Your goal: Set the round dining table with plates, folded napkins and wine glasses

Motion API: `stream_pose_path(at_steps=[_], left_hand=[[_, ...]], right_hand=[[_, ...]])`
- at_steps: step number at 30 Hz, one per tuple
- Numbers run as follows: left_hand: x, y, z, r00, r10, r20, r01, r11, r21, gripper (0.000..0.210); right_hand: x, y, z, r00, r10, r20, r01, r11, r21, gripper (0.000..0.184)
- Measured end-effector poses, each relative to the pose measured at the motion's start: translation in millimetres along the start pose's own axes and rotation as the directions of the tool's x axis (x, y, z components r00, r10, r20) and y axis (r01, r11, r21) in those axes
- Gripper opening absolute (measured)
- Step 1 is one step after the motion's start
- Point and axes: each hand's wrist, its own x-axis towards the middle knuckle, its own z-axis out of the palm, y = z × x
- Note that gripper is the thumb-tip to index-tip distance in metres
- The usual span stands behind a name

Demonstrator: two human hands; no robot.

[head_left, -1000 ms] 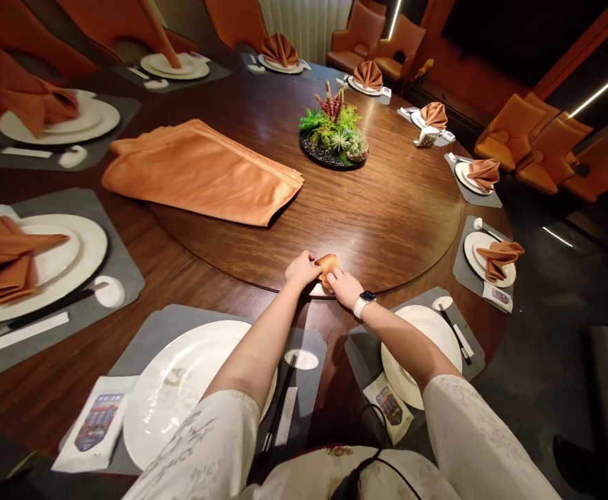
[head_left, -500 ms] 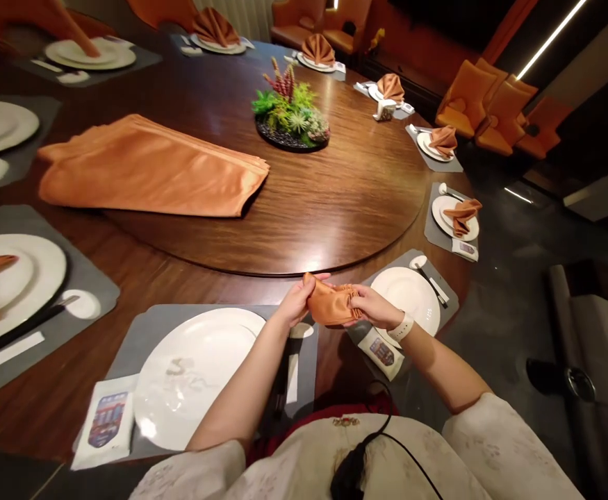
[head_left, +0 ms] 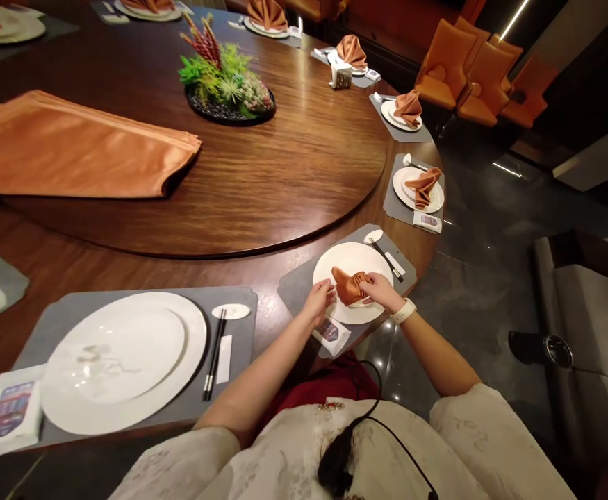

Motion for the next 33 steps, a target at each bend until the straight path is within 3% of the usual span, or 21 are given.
stream_pose_path(at_steps=[3,6,12,14,18,22,28,33], left_hand=[[3.9,-6.3,31.4,1.000,-0.004,-0.008,0.004,1.000,0.007,0.022],[7.6,-6.2,56.4,1.000,0.022,-0.006,-0.022,0.999,0.038,0.029],[4.5,-5.8,75.9,0.988,0.120,0.093,-0.134,0.979,0.155,0.047],[2.4,-8.2,76.5,0.985,0.148,0.087,-0.160,0.975,0.154,0.049],[-1.0,-14.9,72.1,0.988,0.146,-0.052,-0.138,0.981,0.137,0.047],[-5.1,-23.6,60.5,0.981,0.148,-0.127,-0.128,0.980,0.151,0.042],[-12.7,-35.4,41.3,0.981,0.165,-0.097,-0.149,0.977,0.151,0.053],[-21.8,-44.8,23.4,0.981,0.169,-0.090,-0.139,0.953,0.267,0.057]], right_hand=[[26.2,8.0,-23.0,0.997,-0.061,-0.048,0.057,0.995,-0.080,0.011],[47.5,11.4,-35.0,0.998,-0.065,-0.012,0.064,0.995,-0.077,0.012],[66.6,17.5,-52.7,0.994,-0.009,0.105,0.004,0.999,0.045,0.028],[70.5,19.6,-59.9,0.990,0.006,0.139,-0.019,0.995,0.094,0.034],[79.3,25.3,-70.9,0.988,0.011,0.153,-0.037,0.984,0.172,0.045],[87.7,34.2,-73.4,0.994,-0.010,0.113,-0.005,0.991,0.130,0.044],[105.8,48.9,-71.5,0.999,-0.006,0.042,0.006,1.000,-0.001,0.044],[120.2,61.8,-70.1,0.999,0.023,-0.042,-0.027,0.994,-0.102,0.044]])
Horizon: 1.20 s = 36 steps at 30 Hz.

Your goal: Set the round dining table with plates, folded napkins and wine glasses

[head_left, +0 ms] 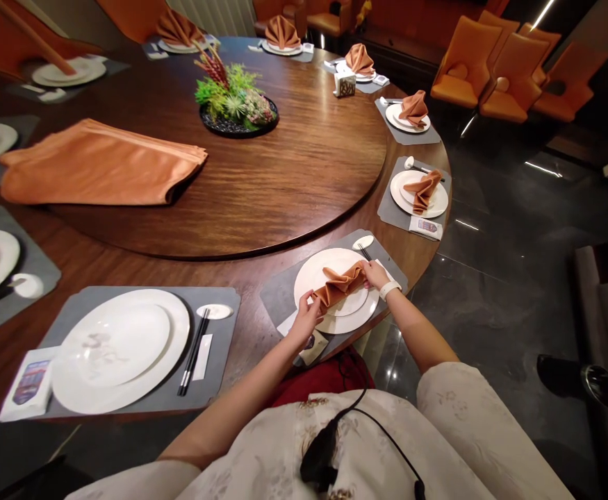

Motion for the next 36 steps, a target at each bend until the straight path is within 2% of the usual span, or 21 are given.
stream_pose_path(at_steps=[2,4,7,9,10,12,15,20,23,26,27,29,31,32,34,36], left_hand=[[-3.1,-7.9,-8.6,0.999,-0.039,-0.031,0.041,0.996,0.078,0.052],[-4.7,-15.2,-17.2,0.994,-0.006,-0.112,0.026,0.984,0.176,0.046],[-2.5,-15.6,-25.3,0.951,0.242,-0.193,-0.158,0.916,0.368,0.032],[2.5,-4.5,-23.6,0.907,0.399,-0.133,-0.288,0.820,0.495,0.026],[5.9,4.0,-20.3,0.895,0.439,-0.080,-0.332,0.774,0.539,0.025],[13.7,23.5,-9.7,0.898,0.440,0.015,-0.362,0.718,0.595,0.027],[24.9,47.8,8.9,0.919,0.381,0.098,-0.365,0.732,0.575,0.033],[30.4,60.1,25.1,0.921,0.351,0.171,-0.388,0.766,0.513,0.038],[25.6,60.4,25.3,0.920,0.318,0.230,-0.392,0.735,0.553,0.040],[26.5,63.7,14.3,0.914,0.298,0.275,-0.405,0.707,0.580,0.042],[30.5,67.6,5.7,0.908,0.293,0.300,-0.417,0.705,0.574,0.043],[45.6,83.9,-23.0,0.882,0.299,0.365,-0.463,0.699,0.545,0.044],[69.9,114.4,-69.6,0.877,0.327,0.353,-0.479,0.648,0.591,0.041],[85.1,134.9,-99.2,0.887,0.349,0.302,-0.460,0.609,0.646,0.038],[119.6,182.8,-165.9,0.900,0.416,0.129,-0.355,0.531,0.769,0.029],[156.5,231.5,-233.0,0.876,0.481,-0.042,-0.246,0.519,0.819,0.027]], right_hand=[[2.2,3.3,1.3,1.000,-0.015,-0.023,0.014,0.999,-0.043,0.043],[3.1,5.2,2.4,0.999,-0.030,-0.035,0.027,0.996,-0.083,0.043],[3.9,6.5,3.8,0.998,-0.046,-0.045,0.040,0.992,-0.121,0.043],[4.1,6.7,4.7,0.997,-0.054,-0.054,0.046,0.990,-0.136,0.043],[3.8,6.6,5.1,0.997,-0.057,-0.059,0.048,0.989,-0.142,0.044],[2.1,5.8,5.5,0.996,-0.060,-0.068,0.049,0.987,-0.154,0.045],[-3.9,2.1,3.6,0.994,-0.062,-0.094,0.044,0.983,-0.176,0.048],[-20.2,-12.4,-11.9,0.962,-0.140,-0.234,0.079,0.965,-0.252,0.039],[-35.7,-22.1,-23.8,0.905,-0.261,-0.335,0.164,0.943,-0.291,0.040],[-58.3,-28.7,-30.7,0.803,-0.365,-0.470,0.311,0.931,-0.191,0.047],[-67.4,-30.0,-31.4,0.797,-0.350,-0.493,0.342,0.933,-0.110,0.052],[-87.5,-31.6,-30.5,0.820,-0.272,-0.504,0.345,0.937,0.056,0.060],[-108.6,-32.6,-26.5,0.816,-0.222,-0.534,0.348,0.926,0.147,0.063],[-118.8,-33.3,-23.1,0.815,-0.212,-0.539,0.346,0.925,0.159,0.063],[-136.6,-36.1,-12.9,0.813,-0.177,-0.555,0.323,0.930,0.177,0.063],[-149.3,-42.0,2.9,0.821,-0.127,-0.557,0.283,0.937,0.204,0.063]])
